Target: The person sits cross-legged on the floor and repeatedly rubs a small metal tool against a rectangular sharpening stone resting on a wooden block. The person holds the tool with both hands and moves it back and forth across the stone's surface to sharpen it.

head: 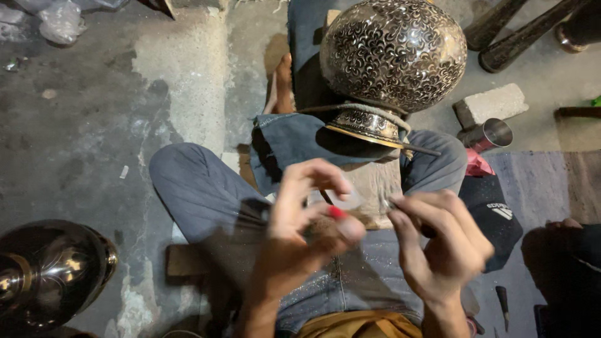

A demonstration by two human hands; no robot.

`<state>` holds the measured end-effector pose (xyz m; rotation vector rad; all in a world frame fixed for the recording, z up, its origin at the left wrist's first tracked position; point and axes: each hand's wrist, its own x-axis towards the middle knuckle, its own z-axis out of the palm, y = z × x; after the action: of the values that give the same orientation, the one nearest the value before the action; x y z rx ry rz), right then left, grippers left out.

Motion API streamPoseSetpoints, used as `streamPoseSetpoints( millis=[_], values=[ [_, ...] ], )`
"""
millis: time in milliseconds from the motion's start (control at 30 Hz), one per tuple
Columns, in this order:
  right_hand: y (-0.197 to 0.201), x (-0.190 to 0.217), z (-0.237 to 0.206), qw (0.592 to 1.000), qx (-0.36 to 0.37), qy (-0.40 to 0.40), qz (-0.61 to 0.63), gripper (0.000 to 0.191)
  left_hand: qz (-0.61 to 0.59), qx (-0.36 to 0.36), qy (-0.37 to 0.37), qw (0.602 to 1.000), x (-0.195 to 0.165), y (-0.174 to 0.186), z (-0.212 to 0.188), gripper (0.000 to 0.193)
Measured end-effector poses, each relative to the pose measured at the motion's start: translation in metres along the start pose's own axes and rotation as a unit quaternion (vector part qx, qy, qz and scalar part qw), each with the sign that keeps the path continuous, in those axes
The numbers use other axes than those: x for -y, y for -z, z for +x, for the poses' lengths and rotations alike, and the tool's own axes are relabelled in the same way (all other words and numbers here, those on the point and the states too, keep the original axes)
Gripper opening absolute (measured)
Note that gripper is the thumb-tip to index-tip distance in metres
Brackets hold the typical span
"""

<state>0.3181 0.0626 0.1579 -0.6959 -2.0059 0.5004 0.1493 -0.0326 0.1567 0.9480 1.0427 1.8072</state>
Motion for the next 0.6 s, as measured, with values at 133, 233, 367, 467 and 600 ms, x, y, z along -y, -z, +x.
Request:
streamPoseSetpoints(
  millis=[133,233,367,467,600],
  values=[
    [-0.010,-0.018,-0.010,0.992,0.091,-0.054,-0.070,0.016,0.125,-0.091,0.050,0.987,0.028,0.024,0.004,0.036],
    [-0.027,-0.039,-0.021,0.990,0.113,-0.065,-0.061,0.020,0.193,-0.087,0.050,0.976,0.044,0.033,0.007,0.029],
    [-0.043,-0.060,-0.034,0.993,0.100,-0.053,-0.042,0.018,0.269,-0.034,0.024,0.962,0.056,0.030,0.002,0.041],
    [-0.048,-0.067,-0.037,0.992,0.110,-0.057,-0.039,0.020,0.358,-0.048,-0.074,0.929,0.064,0.027,0.004,0.054],
    [-0.051,-0.068,-0.036,0.988,0.125,-0.070,-0.055,0.021,0.388,-0.064,-0.055,0.918,0.070,0.026,0.007,0.071]
  ],
)
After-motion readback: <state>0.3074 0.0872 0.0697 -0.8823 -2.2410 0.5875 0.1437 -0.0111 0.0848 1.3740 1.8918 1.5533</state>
